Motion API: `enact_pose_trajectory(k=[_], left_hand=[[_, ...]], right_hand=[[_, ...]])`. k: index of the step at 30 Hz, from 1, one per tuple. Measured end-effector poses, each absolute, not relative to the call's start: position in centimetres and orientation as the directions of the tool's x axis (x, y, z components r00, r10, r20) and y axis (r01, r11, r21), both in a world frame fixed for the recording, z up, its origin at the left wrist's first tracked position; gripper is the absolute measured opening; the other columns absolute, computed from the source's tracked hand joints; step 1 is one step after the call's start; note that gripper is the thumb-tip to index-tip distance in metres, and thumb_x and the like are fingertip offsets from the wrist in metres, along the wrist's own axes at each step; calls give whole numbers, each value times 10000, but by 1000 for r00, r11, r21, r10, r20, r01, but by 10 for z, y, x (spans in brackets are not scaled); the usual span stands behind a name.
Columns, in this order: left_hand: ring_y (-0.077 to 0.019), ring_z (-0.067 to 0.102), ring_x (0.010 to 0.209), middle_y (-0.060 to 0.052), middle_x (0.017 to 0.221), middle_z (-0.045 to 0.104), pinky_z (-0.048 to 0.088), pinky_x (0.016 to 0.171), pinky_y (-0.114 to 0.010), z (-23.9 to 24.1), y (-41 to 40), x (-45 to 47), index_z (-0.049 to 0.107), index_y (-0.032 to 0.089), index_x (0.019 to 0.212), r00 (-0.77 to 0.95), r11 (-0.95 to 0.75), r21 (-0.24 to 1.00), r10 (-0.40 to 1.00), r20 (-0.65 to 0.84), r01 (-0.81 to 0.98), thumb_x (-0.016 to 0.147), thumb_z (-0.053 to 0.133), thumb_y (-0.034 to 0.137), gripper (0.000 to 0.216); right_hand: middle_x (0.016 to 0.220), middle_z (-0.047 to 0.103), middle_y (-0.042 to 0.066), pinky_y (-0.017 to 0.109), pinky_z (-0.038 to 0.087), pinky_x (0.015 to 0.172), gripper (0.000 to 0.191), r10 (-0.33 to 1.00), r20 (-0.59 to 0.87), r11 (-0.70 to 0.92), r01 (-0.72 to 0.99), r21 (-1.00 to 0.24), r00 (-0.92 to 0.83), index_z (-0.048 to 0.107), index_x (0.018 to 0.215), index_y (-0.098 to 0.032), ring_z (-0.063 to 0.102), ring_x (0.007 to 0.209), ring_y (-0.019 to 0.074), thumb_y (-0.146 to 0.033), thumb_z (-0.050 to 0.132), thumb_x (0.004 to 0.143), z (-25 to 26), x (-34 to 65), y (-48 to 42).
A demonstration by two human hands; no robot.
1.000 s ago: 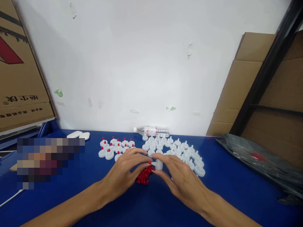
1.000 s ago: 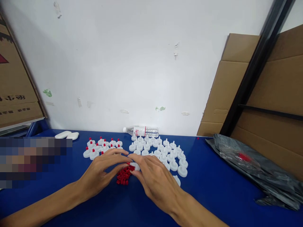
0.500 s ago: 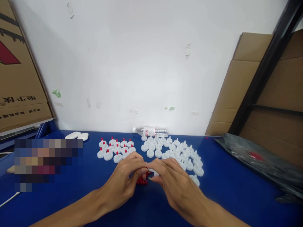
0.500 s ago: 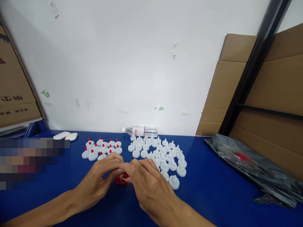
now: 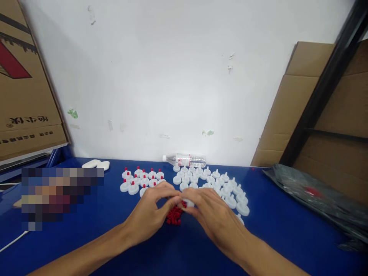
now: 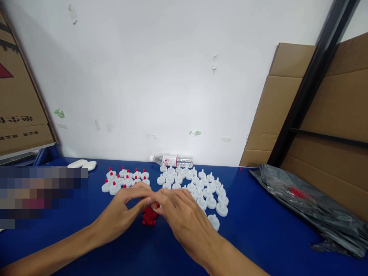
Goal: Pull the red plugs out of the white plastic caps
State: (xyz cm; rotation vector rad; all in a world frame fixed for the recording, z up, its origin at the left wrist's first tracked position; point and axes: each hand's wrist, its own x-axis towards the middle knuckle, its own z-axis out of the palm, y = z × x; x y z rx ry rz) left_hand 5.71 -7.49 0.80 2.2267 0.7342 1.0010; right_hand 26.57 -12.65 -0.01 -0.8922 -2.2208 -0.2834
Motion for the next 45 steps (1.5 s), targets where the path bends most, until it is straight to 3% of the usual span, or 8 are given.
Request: enact_pose_trajectory(k=[5,11,17,24,28,32,41,45], left_hand=[[-221,646,878,-32,944,729,498,819,-359,12,-49,48,720,223,1012,359,-623,709,778,515,332,997,554,392,237],[-307,512,1123,-111,1145,589,469,939,-488,2,-30,32,673,187,891,555,-756,190,603,573,626,987,491,297,233],[-334,474,1160,-147,1242,498,476,929,-539,-3,-26,30,649,163,897,629,-756,13,552,547,654,971,470,201,197],[-320,435,1230,-119,1290,489,439,1000,-547,0,-31,32,659,203,1088,719,-834,-12,467,515,551,998,507,192,177],[-302,420,1258,-96,1289,507,403,1060,-544,-1,-37,36,698,243,1104,787,-891,4,404,466,454,1004,542,166,201],[-298,421,1258,-88,1282,516,412,1048,-530,-5,-37,37,722,275,1099,802,-901,20,396,448,433,1004,559,160,221],[-270,502,1208,-63,1133,648,397,1038,-479,-7,-32,38,657,214,1017,775,-905,68,397,492,420,992,543,136,140],[-222,597,1058,-51,1055,686,422,978,-421,-1,-39,39,613,201,1065,745,-908,137,404,530,395,995,514,135,138]], right_hand=[[1385,597,139,519,451,1062,365,676,641,517,854,-62,-363,490,1393,-212,535,1298,288,-337,451,1053,9,277,-117],[1186,707,151,649,380,1062,371,781,547,310,947,81,-302,682,1211,-198,574,1240,362,-372,390,1063,-9,290,-107],[1015,742,120,652,359,1072,364,826,458,353,935,35,-329,708,1147,-167,590,1218,363,-357,410,1060,-15,289,-107],[1002,720,89,582,392,1066,187,770,534,436,899,-44,-348,670,1105,-174,659,1044,281,-295,578,996,-2,285,-111],[932,690,50,477,519,883,156,764,551,454,886,-91,-335,632,994,-198,663,884,251,-259,730,890,3,281,-115],[920,677,43,447,541,784,100,771,535,450,890,-77,-345,617,1010,-209,668,824,247,-209,667,924,1,279,-116],[1141,651,80,403,589,754,342,780,528,494,849,-191,-335,521,1239,-245,694,945,254,-127,599,927,-4,282,-116],[1171,662,88,415,592,842,384,760,553,548,794,-262,-341,485,1279,-255,681,1041,246,-116,581,934,-3,282,-117]])
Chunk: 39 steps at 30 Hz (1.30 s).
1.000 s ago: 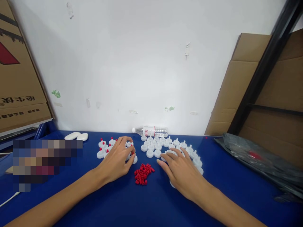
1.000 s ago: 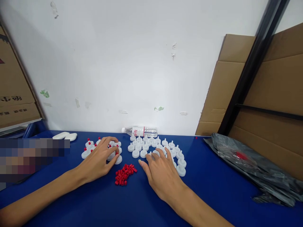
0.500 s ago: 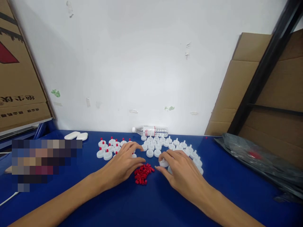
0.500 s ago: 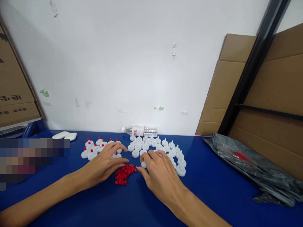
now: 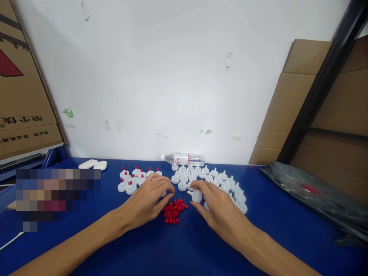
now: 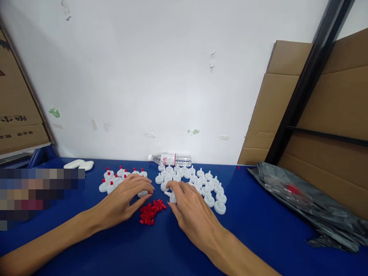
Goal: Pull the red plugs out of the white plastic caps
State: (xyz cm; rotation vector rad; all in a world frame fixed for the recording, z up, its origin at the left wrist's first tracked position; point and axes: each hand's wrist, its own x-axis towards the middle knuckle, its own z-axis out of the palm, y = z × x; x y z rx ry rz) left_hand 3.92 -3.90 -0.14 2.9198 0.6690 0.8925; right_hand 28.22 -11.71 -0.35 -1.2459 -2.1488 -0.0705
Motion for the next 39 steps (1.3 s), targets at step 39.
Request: enact_pose_trajectory(k=[39], left_hand=[[-148,559,773,-21,867,670,434,725,-277,9,-65,55,686,180,1031,592,-936,295,351,725,193,1029,557,192,129]], right_hand=[[1205,699,67,330,571,962,322,495,770,773,608,-180,-402,473,1307,-225,675,1100,174,-251,587,1007,7,271,-129]])
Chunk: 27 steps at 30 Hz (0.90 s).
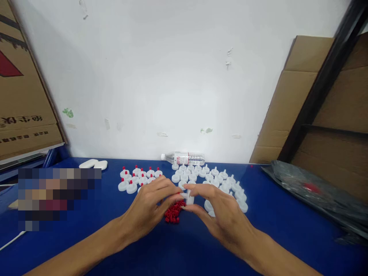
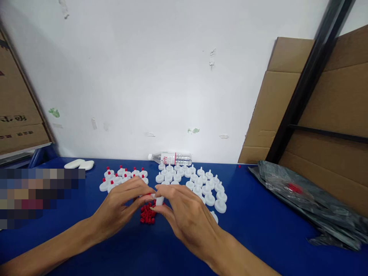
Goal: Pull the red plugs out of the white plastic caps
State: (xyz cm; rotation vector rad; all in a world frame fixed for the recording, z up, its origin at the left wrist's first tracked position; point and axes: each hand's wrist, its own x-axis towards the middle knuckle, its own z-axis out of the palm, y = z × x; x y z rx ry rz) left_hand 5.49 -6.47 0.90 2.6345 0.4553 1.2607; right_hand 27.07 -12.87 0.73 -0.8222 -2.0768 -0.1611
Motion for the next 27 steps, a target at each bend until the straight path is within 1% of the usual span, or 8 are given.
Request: enact_pose_trajectory(k=[3,6,8,12,15,21,24,27], left_hand=[[-151,589,804,-22,929,702,466,776,-294,9,-55,53,693,195,1113,514,-929,285,368,775,237,998,611,173,143],[-185,573,866,-38,951,696,476,783,-323,4,-40,46,697,199,1130,517,-902,226,400,756,368,988,611,155,172],[-228,545,956,-62,978,683,483,790,-348,0,-29,41,707,198,1112,606,-879,148,425,673,453,995,571,135,190],[-272,498,1017,-91,1021,662,487,833,-411,-8,-16,34,708,185,1103,722,-842,3,465,512,540,984,479,58,287],[-286,486,1039,-106,1064,647,484,844,-431,-11,-13,34,699,173,1129,719,-813,-31,495,487,581,966,449,23,335],[-284,491,1038,-110,1080,636,488,857,-440,-9,-16,36,690,165,1145,714,-805,-24,511,479,593,970,433,33,339],[-279,492,1074,-101,1121,625,478,918,-460,-7,-19,38,652,188,1230,710,-810,10,521,474,587,1010,434,104,321],[-283,482,1119,-101,1171,607,453,969,-495,-4,-24,39,605,207,1302,704,-815,48,526,476,577,1038,425,165,322]], right_hand=[[1295,659,111,417,546,1001,383,533,746,706,695,-132,-399,462,1353,-198,633,1182,224,-281,589,1002,13,271,-126],[1339,628,135,513,495,1045,274,625,680,593,800,-94,-383,543,1267,-198,581,1258,277,-275,553,1005,11,277,-119],[1309,643,143,564,472,1049,227,692,622,501,864,-49,-367,603,1205,-192,574,1261,313,-289,524,1015,5,282,-113],[1306,650,164,606,424,1079,339,785,523,390,921,-1,-332,650,1234,-171,562,1277,348,-381,469,1040,-8,290,-104],[1415,593,147,617,351,1141,447,820,468,382,924,-18,-330,611,1345,-203,490,1369,339,-466,393,1058,-11,291,-103],[1582,403,105,625,255,1195,590,865,314,437,895,-87,-391,395,1542,-225,312,1487,318,-551,299,1060,-8,294,-103],[1545,462,114,620,264,1194,570,856,309,463,880,-104,-414,417,1524,-183,360,1465,310,-510,315,1068,-5,294,-103],[1414,599,122,591,310,1176,472,817,377,500,862,-87,-436,526,1432,-167,510,1352,289,-424,356,1074,-1,291,-104]])
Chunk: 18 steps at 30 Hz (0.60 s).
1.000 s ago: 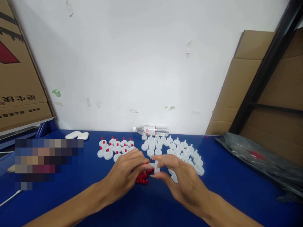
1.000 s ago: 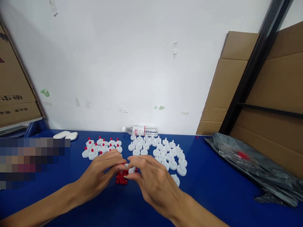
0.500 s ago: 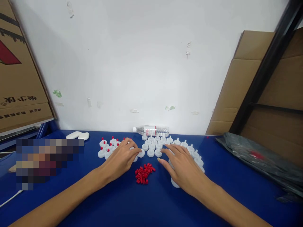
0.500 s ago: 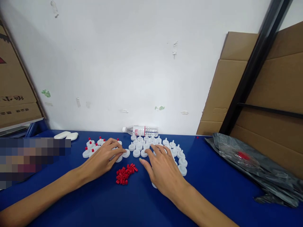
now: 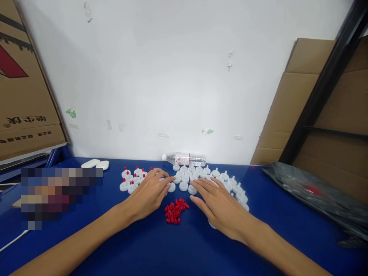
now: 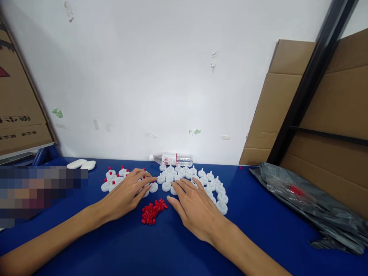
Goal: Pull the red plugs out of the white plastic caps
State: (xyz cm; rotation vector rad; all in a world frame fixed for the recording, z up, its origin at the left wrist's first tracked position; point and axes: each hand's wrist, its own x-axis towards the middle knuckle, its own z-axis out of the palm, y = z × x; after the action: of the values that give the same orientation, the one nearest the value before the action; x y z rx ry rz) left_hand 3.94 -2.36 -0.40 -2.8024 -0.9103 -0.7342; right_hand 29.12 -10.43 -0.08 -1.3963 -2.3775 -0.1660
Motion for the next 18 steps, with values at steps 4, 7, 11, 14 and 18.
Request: enact_pose_trajectory(k=[4,7,11,14,18], left_hand=[[-274,483,1118,-92,1165,604,452,959,-473,1,-30,40,641,201,1191,715,-841,79,500,488,535,1030,459,172,245],[-266,480,1121,-67,1121,622,426,996,-472,1,-32,41,679,213,1060,750,-876,69,448,486,478,1012,515,160,179],[-275,472,1145,-58,1135,625,394,1026,-498,-4,-31,41,706,243,1070,799,-904,48,399,451,424,998,573,169,168],[-274,466,1158,-60,1154,614,396,1014,-490,-7,-30,41,721,266,1093,819,-911,50,391,420,410,1008,567,184,194],[-269,473,1158,-63,1148,616,415,989,-463,-6,-30,41,746,259,1049,832,-912,63,396,388,405,1004,582,191,183]], right_hand=[[1229,675,89,542,387,1119,376,787,417,527,847,-69,-455,612,1330,-221,605,1174,253,-355,370,1076,4,287,-109],[1241,673,83,574,351,1135,375,796,390,522,851,-57,-462,607,1340,-252,577,1232,273,-375,372,1076,2,286,-112],[1184,705,83,604,327,1141,385,812,331,523,851,-50,-480,622,1314,-233,591,1233,287,-381,352,1082,-4,286,-112],[1156,713,83,598,326,1141,372,807,327,530,847,-35,-491,620,1312,-229,623,1181,272,-355,356,1082,-5,286,-111],[1141,717,94,596,339,1128,355,801,338,526,851,-6,-493,628,1290,-210,635,1159,275,-333,372,1077,-6,287,-110]])
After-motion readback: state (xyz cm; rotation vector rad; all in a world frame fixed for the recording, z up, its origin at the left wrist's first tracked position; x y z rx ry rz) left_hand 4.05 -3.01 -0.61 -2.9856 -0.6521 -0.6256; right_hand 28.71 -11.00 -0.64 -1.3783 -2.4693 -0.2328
